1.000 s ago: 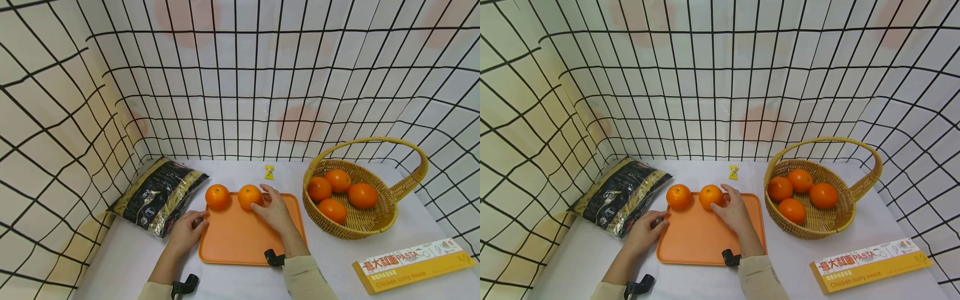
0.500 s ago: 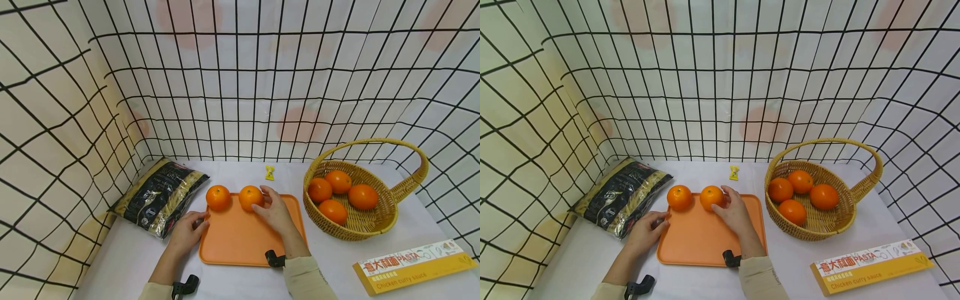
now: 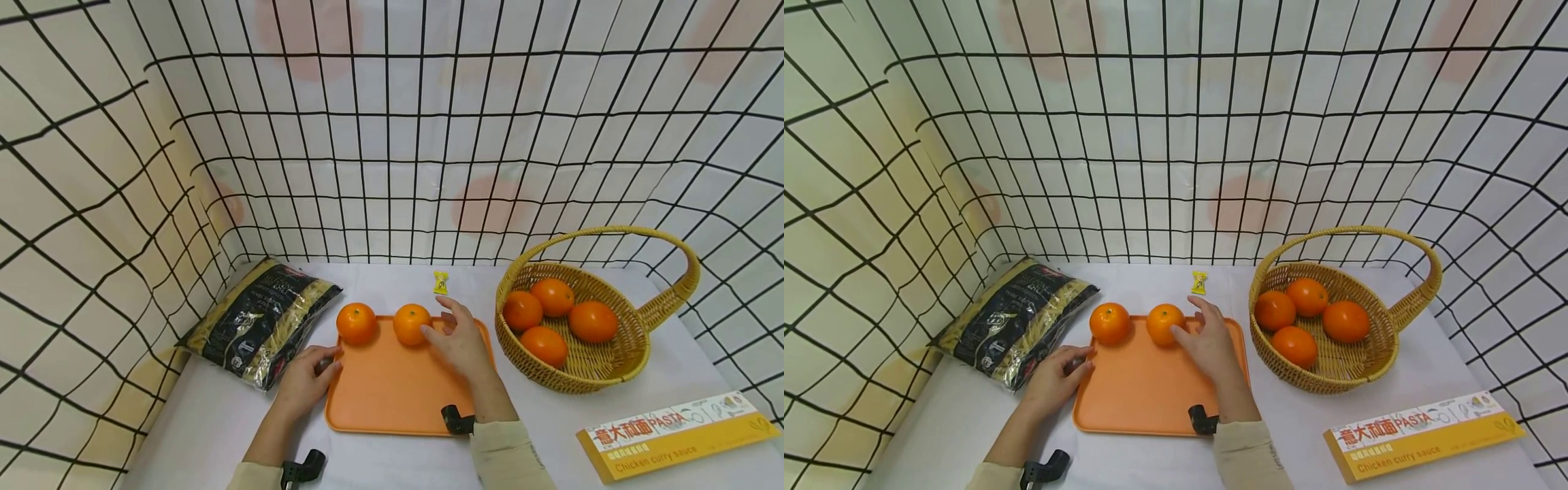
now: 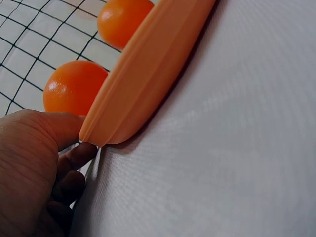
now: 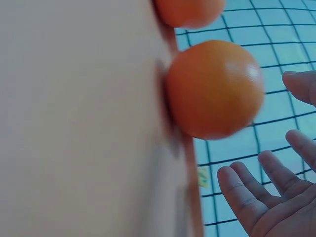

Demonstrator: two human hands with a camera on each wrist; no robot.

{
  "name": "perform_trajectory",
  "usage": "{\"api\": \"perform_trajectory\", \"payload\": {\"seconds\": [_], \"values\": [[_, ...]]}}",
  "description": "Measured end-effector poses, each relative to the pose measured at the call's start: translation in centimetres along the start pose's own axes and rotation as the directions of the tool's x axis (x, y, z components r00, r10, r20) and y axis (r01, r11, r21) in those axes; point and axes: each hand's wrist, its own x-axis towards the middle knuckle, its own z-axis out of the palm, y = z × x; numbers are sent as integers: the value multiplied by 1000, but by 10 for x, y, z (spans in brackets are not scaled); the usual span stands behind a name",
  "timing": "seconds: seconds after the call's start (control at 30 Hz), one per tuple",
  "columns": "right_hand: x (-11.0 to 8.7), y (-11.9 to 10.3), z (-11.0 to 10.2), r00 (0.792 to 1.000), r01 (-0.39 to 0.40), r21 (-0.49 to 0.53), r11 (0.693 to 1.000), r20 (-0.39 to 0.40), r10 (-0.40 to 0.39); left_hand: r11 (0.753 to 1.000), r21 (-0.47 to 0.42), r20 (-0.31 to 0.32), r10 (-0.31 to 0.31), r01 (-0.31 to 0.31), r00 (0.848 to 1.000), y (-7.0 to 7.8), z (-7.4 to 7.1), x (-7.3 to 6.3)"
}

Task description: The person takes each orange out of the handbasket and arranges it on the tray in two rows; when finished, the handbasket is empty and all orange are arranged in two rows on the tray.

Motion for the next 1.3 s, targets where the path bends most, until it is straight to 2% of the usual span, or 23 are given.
{"api": "perform_trajectory", "payload": {"seconds": [0.13, 0.37, 0.53, 0.7, 0.9, 1.13, 1.3], "values": [[-5, -10, -11, 1000, 24, 6, 1000, -16, -23, 1000, 3, -3, -2, 2, 1000, 0, 0, 0], [-15, -29, -28, 999, 6, 6, 1000, -34, -5, 1000, 6, -13, 5, -4, 1000, 1, -1, 0], [-22, -35, -38, 999, 24, 25, 999, -30, -23, 1000, 8, -13, 10, -10, 1000, 1, -1, -1], [-28, -39, -46, 999, 33, 41, 999, -29, -32, 999, 14, -22, 35, -35, 999, 0, 0, 0], [-33, -43, -52, 999, -18, 18, 1000, -39, 18, 999, 8, -20, 32, -32, 999, -2, 0, 1], [-37, -43, -70, 997, 30, -19, 999, -72, -32, 1000, -1, -8, 22, -22, 1000, -3, 0, 1], [-41, -39, -87, 993, 21, -42, 999, -114, -26, 1000, 4, -7, 17, -17, 1000, -3, 1, 1]]}}
